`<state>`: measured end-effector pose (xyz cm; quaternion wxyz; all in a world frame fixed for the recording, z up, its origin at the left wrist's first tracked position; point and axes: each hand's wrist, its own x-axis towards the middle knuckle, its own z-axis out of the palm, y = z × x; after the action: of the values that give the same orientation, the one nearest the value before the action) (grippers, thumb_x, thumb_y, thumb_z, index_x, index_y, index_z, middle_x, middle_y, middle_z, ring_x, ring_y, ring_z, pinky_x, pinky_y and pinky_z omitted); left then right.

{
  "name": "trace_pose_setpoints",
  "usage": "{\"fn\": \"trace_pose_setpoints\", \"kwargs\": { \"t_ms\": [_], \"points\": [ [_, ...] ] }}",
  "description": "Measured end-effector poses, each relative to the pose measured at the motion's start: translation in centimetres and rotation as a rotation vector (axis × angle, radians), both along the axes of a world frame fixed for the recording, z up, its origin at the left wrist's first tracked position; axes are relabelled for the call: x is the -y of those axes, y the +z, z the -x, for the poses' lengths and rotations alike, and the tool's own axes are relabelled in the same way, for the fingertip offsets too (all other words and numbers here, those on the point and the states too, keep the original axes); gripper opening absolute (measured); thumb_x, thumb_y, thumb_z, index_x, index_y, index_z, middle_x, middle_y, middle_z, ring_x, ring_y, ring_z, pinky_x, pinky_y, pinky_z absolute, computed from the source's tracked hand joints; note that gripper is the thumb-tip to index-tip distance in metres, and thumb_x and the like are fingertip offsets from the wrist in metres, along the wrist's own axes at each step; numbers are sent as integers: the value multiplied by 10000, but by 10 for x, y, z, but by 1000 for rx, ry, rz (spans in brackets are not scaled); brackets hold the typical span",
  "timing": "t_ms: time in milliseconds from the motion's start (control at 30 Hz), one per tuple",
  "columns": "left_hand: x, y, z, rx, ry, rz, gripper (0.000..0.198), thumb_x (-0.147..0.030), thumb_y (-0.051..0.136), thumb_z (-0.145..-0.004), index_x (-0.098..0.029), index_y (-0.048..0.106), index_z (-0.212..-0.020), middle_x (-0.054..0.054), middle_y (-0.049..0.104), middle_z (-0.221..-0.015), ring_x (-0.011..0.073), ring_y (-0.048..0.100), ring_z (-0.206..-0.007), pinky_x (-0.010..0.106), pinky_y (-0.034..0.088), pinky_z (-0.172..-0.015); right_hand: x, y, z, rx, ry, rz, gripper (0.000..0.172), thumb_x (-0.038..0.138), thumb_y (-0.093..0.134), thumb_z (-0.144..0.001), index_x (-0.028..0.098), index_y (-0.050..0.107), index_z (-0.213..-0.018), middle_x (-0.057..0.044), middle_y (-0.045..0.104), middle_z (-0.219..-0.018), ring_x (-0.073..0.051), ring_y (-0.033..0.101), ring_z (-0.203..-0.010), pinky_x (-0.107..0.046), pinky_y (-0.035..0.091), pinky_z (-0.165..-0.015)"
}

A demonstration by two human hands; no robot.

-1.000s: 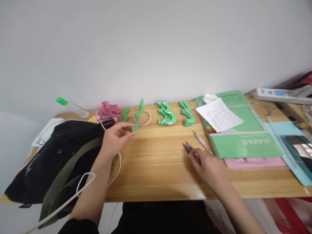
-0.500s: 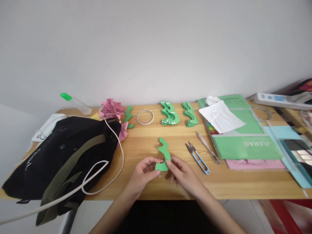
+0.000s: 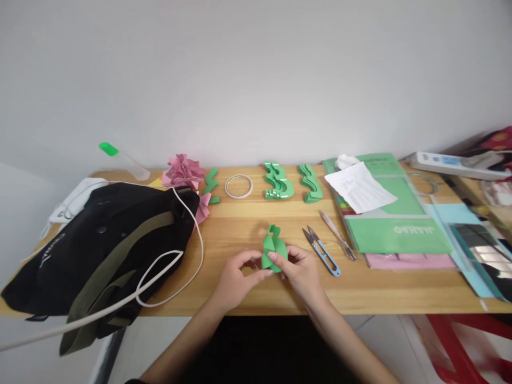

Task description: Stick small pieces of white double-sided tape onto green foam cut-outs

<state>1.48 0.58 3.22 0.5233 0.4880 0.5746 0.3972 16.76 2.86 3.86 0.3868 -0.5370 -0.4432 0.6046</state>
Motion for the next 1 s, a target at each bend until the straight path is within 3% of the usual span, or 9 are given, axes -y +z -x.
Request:
{"fn": "trace_pose_setpoints", "kwargs": {
  "t_ms": [100, 233, 433, 600, 800, 1000],
  "points": [
    [0, -1, 4, 198, 69, 87, 250, -305, 803, -594, -176, 706, -785, 31, 726, -767, 176, 649, -726, 331, 539, -735, 1, 0, 1, 14, 6, -48, 498, 625, 666, -693, 214, 468, -494, 39, 416, -435, -100, 350, -440, -247, 288, -446],
    [1, -4, 10, 270, 128, 103, 267, -321, 814, -601, -182, 707, -802, 32, 733, -800, 175, 661, -763, 341, 540, -779, 0, -3, -2, 56, 37, -89, 482, 611, 666, -710, 208, 488, -512, 37, 426, -464, -102, 366, -457, -247, 294, -452],
    [3, -8, 19, 148, 91, 19, 289, -275, 842, -558, -178, 726, -805, 44, 735, -814, 186, 655, -787, 342, 532, -797, -4, -4, -4, -31, 139, -3, 437, 613, 641, -740, 180, 640, -676, 50, 452, -458, -91, 403, -425, -223, 300, -421],
    [3, -12, 21, 102, 110, -15, 290, -265, 843, -542, -177, 740, -798, 44, 729, -796, 173, 633, -744, 324, 537, -750, -7, -4, -2, -177, 21, 153, 491, 541, 824, -533, 186, 601, -788, 65, 559, -499, -72, 456, -351, -185, 294, -357],
    [0, -10, 18, 69, 104, -70, 297, -299, 852, -550, -181, 741, -799, 45, 720, -803, 169, 629, -721, 320, 535, -722, -7, -10, -3, -145, -38, 149, 422, 533, 812, -557, 175, 592, -599, 14, 595, -449, -69, 433, -353, -192, 306, -372],
    [4, -8, 31, -168, 101, -198, 224, -319, 801, -644, -180, 730, -805, 42, 706, -784, 164, 629, -703, 306, 532, -690, -8, -10, -15, 34, 84, 24, 392, 505, 676, -703, 188, 545, -512, 40, 487, -392, -78, 409, -373, -212, 318, -402]
  ]
}}
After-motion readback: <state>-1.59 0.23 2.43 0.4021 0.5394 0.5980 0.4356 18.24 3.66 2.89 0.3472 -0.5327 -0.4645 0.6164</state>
